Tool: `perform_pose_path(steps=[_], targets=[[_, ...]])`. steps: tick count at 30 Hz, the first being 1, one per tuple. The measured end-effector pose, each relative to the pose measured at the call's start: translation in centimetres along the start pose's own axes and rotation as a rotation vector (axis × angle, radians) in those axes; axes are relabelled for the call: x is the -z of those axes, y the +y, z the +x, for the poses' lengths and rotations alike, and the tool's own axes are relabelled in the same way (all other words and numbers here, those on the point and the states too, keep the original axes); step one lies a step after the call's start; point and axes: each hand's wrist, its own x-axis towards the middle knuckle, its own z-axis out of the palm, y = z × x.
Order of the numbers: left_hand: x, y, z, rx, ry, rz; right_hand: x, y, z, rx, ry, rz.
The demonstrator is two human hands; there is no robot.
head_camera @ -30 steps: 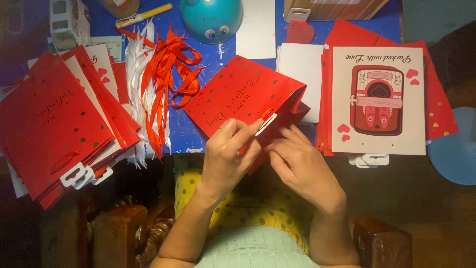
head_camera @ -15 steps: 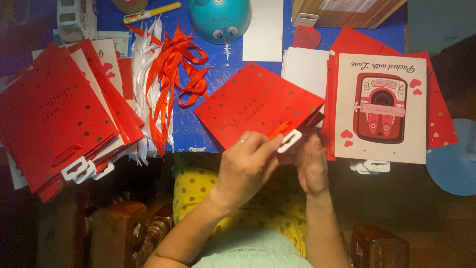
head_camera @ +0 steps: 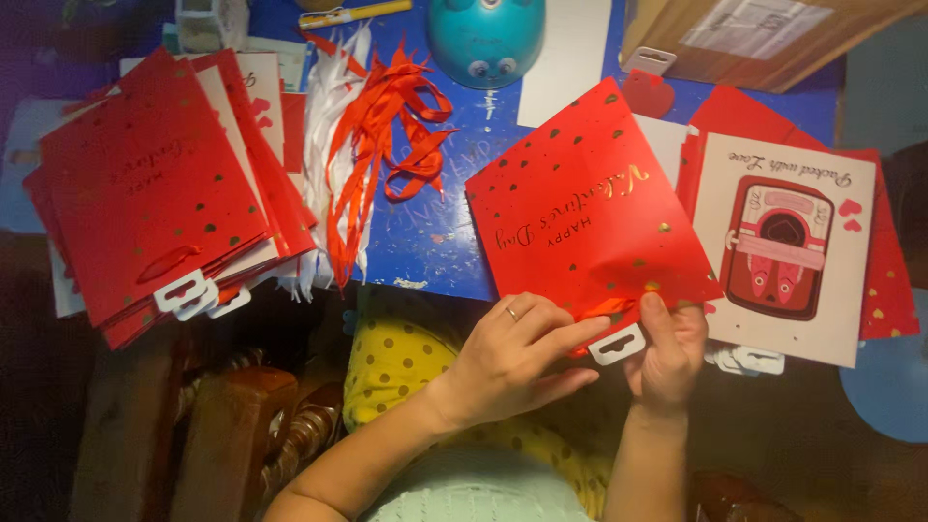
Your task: The person assembles red Valentine's Day gift bags by inserting white paper inserts and threading red ribbons through the handles. They repeat this process for multiple bags, stacking the finished ones on the table.
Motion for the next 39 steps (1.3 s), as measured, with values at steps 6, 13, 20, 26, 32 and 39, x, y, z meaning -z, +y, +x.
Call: perform_pose_path(steps=[6, 13, 20, 26, 32, 39], targets=[[4.2, 1.7, -1.1, 0.048, 0.219, 0.231, -6.0, 3.2, 0.2, 0.025, -0.074, 0.164], [10.3, 3.7, -3.9, 0.235, 0.416, 0.601, -16.8, 9.5, 0.2, -0.181, -0.298, 0.375], [13.0, 2.8, -5.8, 0.395, 0.563, 0.773, -25.9, 15.7, 1.2, -0.332, -0.470, 0.499], [14.5, 1.0, -7.0, 0.536, 0.596, 0.790, -27.0, 16.3, -0.1, -0.746, -0.597, 0.404], [13.8, -0.7, -7.4, 0.586, 0.568, 0.731, -23.5, 13.5, -1.1, -0.649, -0.691, 0.374], [10.3, -2.0, -6.5, 0.555, 0.429, 0.685, -20.3, 11.6, 0.1, -0.368, -0.613, 0.104]])
